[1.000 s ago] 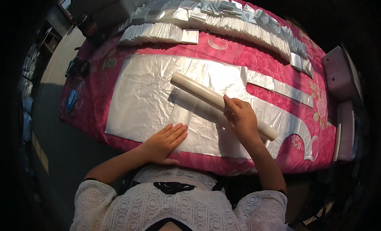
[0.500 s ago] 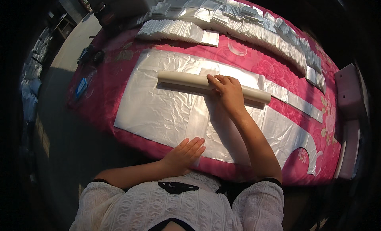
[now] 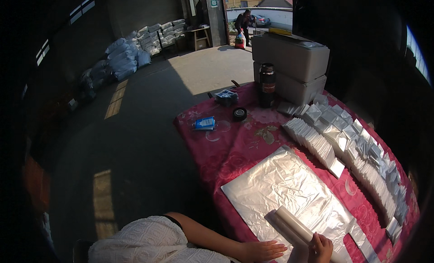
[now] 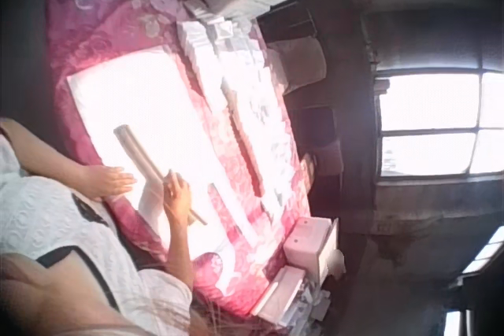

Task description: The person unrolls a roll of white paper on a table covered with a pink cloth, tears off a sheet, and folds it into a small packet. This process is repeated multiple times, creating a stack of folded paper packets.

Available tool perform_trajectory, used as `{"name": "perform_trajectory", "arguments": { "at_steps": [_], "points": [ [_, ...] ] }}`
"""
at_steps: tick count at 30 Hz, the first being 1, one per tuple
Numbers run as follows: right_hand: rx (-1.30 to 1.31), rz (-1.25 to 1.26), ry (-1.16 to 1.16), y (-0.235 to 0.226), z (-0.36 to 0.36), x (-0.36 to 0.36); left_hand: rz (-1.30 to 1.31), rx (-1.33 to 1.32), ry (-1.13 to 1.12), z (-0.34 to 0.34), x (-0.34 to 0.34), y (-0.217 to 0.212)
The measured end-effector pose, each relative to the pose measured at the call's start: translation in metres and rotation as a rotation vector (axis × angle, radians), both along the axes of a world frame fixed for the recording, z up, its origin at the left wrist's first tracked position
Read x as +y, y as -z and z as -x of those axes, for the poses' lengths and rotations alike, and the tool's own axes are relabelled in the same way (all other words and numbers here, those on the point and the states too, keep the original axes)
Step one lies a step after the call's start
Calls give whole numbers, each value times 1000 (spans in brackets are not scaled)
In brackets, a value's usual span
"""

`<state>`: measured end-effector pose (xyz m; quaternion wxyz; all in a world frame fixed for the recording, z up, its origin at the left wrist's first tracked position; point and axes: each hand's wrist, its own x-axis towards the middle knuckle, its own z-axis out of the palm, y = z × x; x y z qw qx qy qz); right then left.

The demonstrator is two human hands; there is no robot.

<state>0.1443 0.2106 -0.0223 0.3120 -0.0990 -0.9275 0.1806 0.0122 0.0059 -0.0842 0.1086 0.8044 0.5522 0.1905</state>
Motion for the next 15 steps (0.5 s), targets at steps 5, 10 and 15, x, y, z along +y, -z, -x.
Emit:
{"name": "perform_trajectory", "arguments": {
  "at_steps": [5, 10, 15],
  "points": [
    [-519, 94, 0, -13, -12, -19, -161, -33, 3, 12, -3, -14],
    [-454, 53, 3, -6, -13, -17, -98, 41, 20, 11, -10, -28],
    [-500, 149, 31, -4, -7, -17, -83, 13, 0, 11, -12, -39]
  ]
}}
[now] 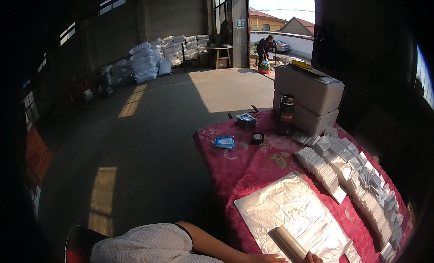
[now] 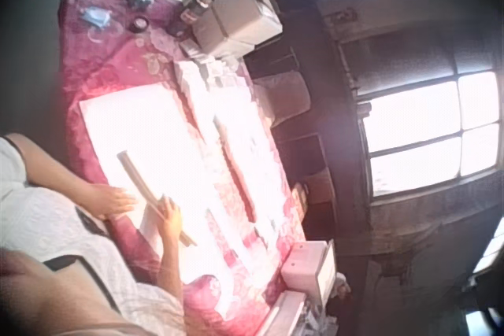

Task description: The person unrolls a roll of white paper on a table covered with a pink cloth, tears off a sheet, and folds it into a small packet. This process is repeated multiple times, creating a stack of folded paper packets.

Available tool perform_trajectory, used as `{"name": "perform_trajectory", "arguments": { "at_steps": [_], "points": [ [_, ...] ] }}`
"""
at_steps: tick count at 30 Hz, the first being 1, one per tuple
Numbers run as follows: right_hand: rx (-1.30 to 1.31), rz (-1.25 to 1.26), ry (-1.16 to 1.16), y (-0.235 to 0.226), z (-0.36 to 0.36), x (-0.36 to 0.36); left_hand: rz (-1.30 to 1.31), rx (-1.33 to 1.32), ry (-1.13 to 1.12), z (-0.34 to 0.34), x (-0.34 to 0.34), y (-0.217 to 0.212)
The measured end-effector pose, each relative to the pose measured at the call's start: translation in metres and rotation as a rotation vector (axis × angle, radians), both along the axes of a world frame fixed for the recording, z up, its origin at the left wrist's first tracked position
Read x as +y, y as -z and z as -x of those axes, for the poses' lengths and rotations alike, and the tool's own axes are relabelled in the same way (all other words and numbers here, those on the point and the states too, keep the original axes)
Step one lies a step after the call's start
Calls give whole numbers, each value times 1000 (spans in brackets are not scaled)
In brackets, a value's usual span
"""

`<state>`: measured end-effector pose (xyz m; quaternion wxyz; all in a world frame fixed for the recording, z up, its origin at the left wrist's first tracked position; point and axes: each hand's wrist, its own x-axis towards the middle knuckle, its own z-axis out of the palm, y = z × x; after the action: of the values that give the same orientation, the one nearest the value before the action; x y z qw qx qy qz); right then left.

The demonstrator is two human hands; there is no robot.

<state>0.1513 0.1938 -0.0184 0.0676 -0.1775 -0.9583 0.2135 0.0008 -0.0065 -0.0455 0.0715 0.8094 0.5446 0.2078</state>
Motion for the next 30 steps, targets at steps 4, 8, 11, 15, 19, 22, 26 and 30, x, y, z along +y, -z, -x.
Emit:
{"name": "perform_trajectory", "arguments": {
  "at_steps": [4, 8, 11, 15, 19, 22, 26, 30],
  "points": [
    [-10, 13, 52, -23, 14, -11, 65, -65, -30, -1, -7, -9],
    [-25, 54, 65, -17, 4, -3, 23, -39, -28, -7, 2, 5],
    [9, 16, 57, -16, 7, 1, 57, -6, -8, -4, 8, -2],
    [-18, 2, 41, -11, 13, 7, -19, -38, 11, -2, 9, 28],
    [3, -60, 4, 0, 22, 32, -24, -23, 18, -7, 14, 41],
    [17, -183, 0, 15, 22, 63, -10, 115, 81, -5, 15, 27],
    [-49, -50, 66, -7, 36, 71, -56, 13, 74, -3, 17, 51],
    [63, 63, 180, 39, 29, 113, -103, -98, 70, 0, 12, 53]
  ]
}}
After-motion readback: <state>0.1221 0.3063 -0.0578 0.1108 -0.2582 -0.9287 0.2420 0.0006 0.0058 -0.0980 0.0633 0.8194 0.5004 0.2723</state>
